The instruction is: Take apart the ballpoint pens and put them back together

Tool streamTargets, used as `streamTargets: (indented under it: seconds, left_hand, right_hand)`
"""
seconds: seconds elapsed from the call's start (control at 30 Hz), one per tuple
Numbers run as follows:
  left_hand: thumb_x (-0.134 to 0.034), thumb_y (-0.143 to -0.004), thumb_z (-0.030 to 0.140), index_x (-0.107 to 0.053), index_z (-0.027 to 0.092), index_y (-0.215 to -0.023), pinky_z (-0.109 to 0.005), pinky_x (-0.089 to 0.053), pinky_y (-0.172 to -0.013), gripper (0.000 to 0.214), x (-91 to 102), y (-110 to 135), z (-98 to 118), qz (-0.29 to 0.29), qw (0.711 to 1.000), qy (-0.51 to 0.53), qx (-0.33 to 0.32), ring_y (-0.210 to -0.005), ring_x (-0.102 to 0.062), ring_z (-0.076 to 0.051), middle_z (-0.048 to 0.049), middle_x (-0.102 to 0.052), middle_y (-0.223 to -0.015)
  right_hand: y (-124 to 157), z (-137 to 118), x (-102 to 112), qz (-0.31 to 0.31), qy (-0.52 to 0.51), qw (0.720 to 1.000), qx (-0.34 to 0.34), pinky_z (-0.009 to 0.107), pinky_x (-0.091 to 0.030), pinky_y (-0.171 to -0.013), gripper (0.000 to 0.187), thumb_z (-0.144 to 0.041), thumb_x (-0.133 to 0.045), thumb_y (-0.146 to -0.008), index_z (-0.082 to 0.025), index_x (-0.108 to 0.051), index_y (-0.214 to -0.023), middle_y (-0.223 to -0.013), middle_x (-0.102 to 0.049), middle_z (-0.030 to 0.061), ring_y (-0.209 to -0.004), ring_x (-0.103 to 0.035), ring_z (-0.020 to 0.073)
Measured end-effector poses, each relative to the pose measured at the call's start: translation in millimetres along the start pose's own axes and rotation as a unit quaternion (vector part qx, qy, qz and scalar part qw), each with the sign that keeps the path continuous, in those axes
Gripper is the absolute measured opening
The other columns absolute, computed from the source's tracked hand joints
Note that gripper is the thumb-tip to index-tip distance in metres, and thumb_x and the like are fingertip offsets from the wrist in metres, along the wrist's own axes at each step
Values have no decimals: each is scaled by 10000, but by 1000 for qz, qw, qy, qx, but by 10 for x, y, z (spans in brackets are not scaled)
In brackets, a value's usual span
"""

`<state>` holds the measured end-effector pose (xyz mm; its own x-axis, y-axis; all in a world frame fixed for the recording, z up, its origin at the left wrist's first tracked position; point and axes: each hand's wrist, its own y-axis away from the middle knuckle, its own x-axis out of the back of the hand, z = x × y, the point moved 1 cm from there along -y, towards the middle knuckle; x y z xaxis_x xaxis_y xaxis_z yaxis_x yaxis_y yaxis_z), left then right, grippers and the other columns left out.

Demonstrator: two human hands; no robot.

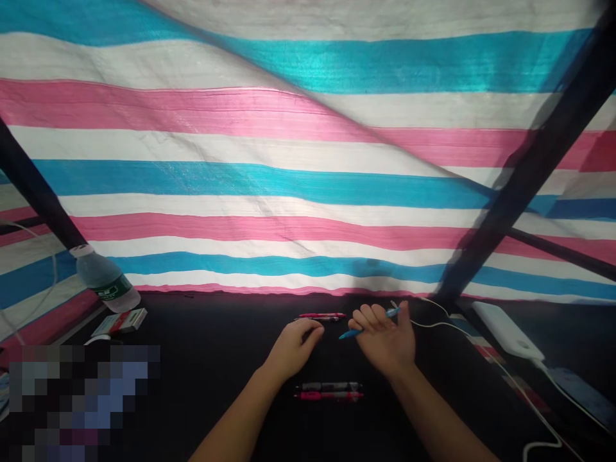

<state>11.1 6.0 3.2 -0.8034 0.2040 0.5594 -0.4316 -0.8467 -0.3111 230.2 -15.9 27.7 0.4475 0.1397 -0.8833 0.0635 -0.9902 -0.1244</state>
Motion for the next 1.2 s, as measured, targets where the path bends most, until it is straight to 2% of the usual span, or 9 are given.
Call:
streamTargets:
  seconds: [0.1, 0.2, 0.4, 0.53, 0.63, 0.8, 0.93, 1.1, 1.2]
  left_hand:
    - [-681, -929, 355, -727, 196, -1109, -298, -514, -819, 244, -36, -3, 100, -27, 993, 117, 11, -898, -680, -205, -45, -758, -989]
    - [-795, -827, 349, -743, 171, -1016, -274, -509, -765, 265, -52, -1, 140, -64, 988, 141, 16, -835, -659, -191, -34, -746, -928]
    - [-686, -892, 318, -774, 206, -951, -259, -462, -687, 154, 201, 22, 89, -166, 985, -38, -4, -732, -645, -166, -13, -737, -833]
    - [-744, -802, 280, -767, 226, -822, -261, -438, -670, 61, 342, 52, 48, -214, 965, -144, -43, -760, -650, -171, -4, -725, -875]
    - [-766, -768, 297, -752, 228, -781, -251, -432, -639, 71, 337, 66, 48, -236, 958, -157, -50, -740, -646, -158, 5, -706, -876]
    - [-745, -820, 366, -773, 247, -992, -240, -461, -650, 210, 221, 59, 72, -236, 961, -138, -48, -740, -645, -152, -2, -692, -927]
    - [-730, -846, 300, -797, 255, -997, -229, -475, -658, 171, 117, 65, 68, -258, 958, -103, -64, -722, -644, -139, -6, -696, -931]
    - [-724, -840, 274, -811, 247, -956, -232, -479, -645, 147, 75, 75, 51, -255, 960, -90, -75, -696, -645, -143, -14, -705, -884]
    - [-729, -828, 263, -812, 244, -938, -233, -482, -638, 140, 71, 75, 46, -248, 962, -88, -78, -689, -644, -149, -15, -708, -865]
  right_hand:
    - [29, 160, -17, -22, 54, 997, -49, 433, -444, -720, 661, -719, -454, -932, -240, -257, -520, -630, -272, -24, -621, -361, 192]
    - [37, 285, 7, -24, 98, 993, -64, 463, -458, -796, 656, -700, -449, -945, -248, -307, -491, -629, -341, 0, -666, -433, 218]
    - [-118, 192, 250, 54, 134, 989, 3, 393, -498, -857, 374, -543, -583, -921, -247, -653, -701, -871, -619, 48, -901, -595, 239]
    - [-216, 55, 426, 125, 123, 983, 49, 314, -508, -726, 330, -503, -645, -882, -237, -673, -689, -780, -613, 20, -789, -600, 192]
    - [-232, 36, 458, 127, 121, 983, 52, 302, -502, -701, 299, -480, -669, -866, -235, -680, -694, -766, -610, 14, -766, -594, 183]
    - [-227, 109, 441, 101, 206, 971, 72, 333, -483, -703, 325, -529, -657, -863, -245, -662, -705, -733, -580, 8, -747, -571, 200]
    - [-213, 163, 489, 113, 418, 890, 142, 359, -445, -734, 288, -496, -689, -858, -241, -673, -726, -744, -601, 14, -759, -556, 225]
    - [-212, 210, 627, 29, 708, 684, 173, 427, -432, -874, 174, -369, -663, -892, -257, -769, -971, -937, -695, 65, -928, -574, 285]
    - [-237, 245, 745, -3, 775, 614, 151, 469, -435, -936, 225, -331, -649, -893, -290, -774, -1075, -1002, -679, 77, -983, -567, 301]
